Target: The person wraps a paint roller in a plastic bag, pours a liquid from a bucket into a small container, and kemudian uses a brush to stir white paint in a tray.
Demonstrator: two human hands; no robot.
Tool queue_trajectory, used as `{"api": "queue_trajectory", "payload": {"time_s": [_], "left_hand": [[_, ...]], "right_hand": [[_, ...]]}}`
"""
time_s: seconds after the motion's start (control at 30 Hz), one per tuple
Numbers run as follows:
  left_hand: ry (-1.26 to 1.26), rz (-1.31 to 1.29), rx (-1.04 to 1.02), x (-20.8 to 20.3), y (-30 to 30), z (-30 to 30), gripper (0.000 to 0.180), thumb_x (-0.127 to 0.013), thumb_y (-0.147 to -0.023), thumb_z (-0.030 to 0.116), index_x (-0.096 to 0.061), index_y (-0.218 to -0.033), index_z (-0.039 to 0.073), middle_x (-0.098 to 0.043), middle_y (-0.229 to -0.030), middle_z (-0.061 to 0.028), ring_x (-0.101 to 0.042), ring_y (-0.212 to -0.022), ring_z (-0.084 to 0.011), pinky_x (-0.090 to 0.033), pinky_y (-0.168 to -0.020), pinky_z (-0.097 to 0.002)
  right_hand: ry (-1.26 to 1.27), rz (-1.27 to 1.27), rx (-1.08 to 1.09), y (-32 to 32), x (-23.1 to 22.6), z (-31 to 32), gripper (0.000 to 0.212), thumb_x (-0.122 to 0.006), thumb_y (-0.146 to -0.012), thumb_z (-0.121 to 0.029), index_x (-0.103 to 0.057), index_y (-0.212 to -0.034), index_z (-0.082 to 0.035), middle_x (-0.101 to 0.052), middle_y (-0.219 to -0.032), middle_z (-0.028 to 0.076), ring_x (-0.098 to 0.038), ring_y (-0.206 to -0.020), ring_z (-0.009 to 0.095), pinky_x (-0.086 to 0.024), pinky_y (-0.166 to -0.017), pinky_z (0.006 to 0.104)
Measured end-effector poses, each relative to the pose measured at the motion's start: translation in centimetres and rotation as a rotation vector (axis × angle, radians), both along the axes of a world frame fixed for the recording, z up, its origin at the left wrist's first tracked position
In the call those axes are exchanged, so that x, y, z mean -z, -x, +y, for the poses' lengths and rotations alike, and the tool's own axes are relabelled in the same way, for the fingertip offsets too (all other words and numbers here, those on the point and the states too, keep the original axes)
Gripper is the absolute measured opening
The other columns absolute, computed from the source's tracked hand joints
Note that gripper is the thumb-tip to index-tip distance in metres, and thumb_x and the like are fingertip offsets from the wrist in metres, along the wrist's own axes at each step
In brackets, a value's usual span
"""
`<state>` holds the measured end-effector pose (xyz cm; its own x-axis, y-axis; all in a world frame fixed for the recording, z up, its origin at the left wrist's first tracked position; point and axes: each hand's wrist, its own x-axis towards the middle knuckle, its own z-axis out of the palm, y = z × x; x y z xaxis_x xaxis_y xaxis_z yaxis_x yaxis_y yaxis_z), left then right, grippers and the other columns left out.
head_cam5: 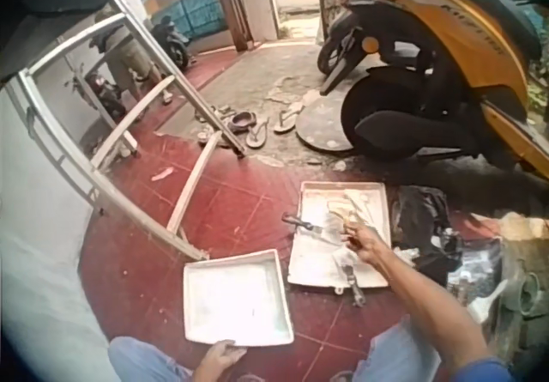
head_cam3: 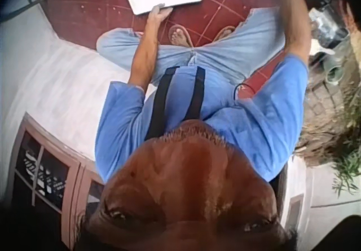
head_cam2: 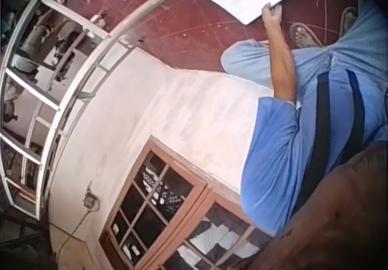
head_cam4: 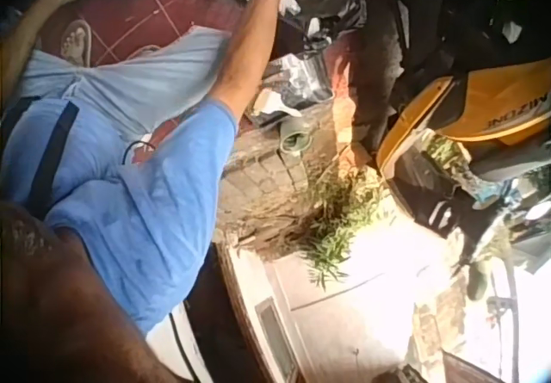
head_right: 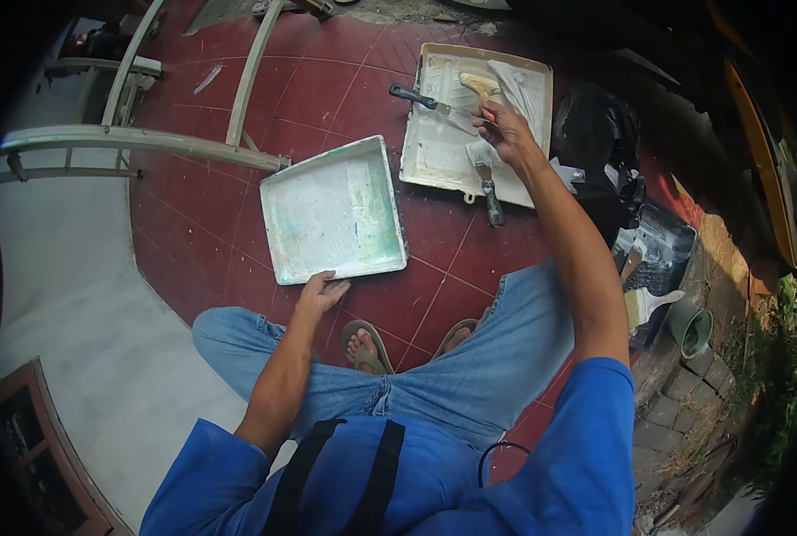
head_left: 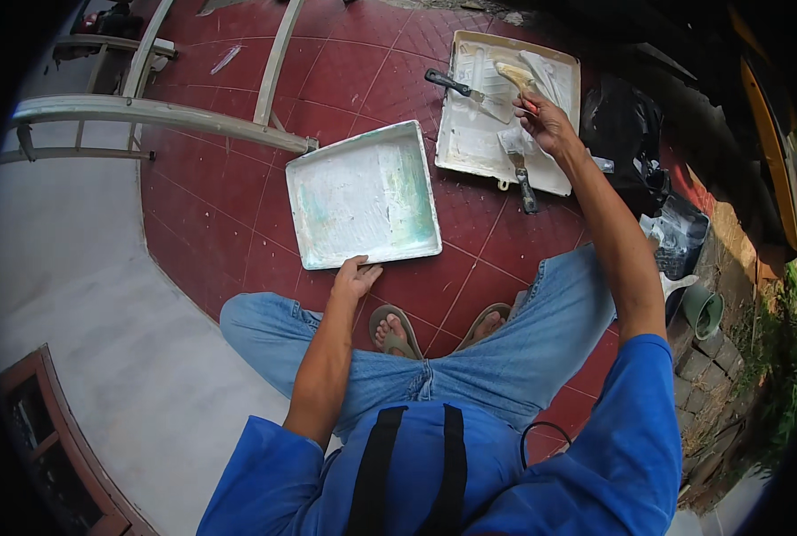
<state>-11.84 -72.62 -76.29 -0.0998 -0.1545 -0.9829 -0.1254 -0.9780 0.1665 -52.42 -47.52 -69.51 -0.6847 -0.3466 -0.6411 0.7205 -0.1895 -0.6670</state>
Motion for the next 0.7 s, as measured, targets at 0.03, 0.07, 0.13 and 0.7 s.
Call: {"api": "queue_trajectory", "payload": {"time_s": [0.03, 0.07, 0.13, 0.7], "left_hand": [[0.008, -0.01, -0.006, -0.4, 0.5, 0.0, 0.042, -0.056, -0.083, 0.003, -0.038, -0.12, -0.007, -0.042, -0.125, -0.0229, -0.044, -0.117, -0.0332, -0.033, -0.103, -0.048], [0.13, -0.317, 0.007, -1.5, 2.0, 0.6, 0.038, -0.057, -0.085, 0.008, -0.042, -0.116, -0.006, -0.046, -0.12, -0.0201, -0.047, -0.114, -0.0301, -0.036, -0.1, -0.0435], [0.255, -0.63, 0.019, -4.0, 3.9, 1.9, 0.034, -0.057, -0.086, 0.013, -0.046, -0.113, -0.005, -0.05, -0.115, -0.0174, -0.05, -0.11, -0.0271, -0.038, -0.098, -0.039], [0.477, 0.377, 0.448, -14.9, 8.3, 7.1, 0.018, -0.054, -0.09, 0.02, -0.05, -0.1, 0.005, -0.052, -0.104, -0.0098, -0.054, -0.096, -0.0219, -0.047, -0.085, -0.0361]], "right_hand": [[0.016, 0.003, 0.03, -0.2, 0.8, -1.0, 0.022, -0.061, -0.085, -0.023, -0.061, -0.091, -0.002, -0.062, -0.082, 0.005, -0.059, -0.064, 0.011, -0.049, -0.053, 0.0202], [0.023, -0.007, 0.022, -0.2, 1.8, -1.8, 0.022, -0.061, -0.085, -0.023, -0.061, -0.091, -0.002, -0.062, -0.082, 0.005, -0.059, -0.064, 0.011, -0.049, -0.053, 0.0202], [0.123, -0.055, 0.079, 0.1, 3.4, -3.2, 0.025, -0.059, -0.087, -0.026, -0.059, -0.092, -0.002, -0.061, -0.076, 0.002, -0.058, -0.063, 0.009, -0.05, -0.053, 0.0185], [-1.355, 0.926, -0.123, 0.7, 3.0, 0.4, 0.026, -0.056, -0.077, -0.013, -0.058, -0.097, 0.004, -0.055, -0.102, 0.021, -0.054, -0.096, 0.036, -0.047, -0.08, 0.0446]]}}
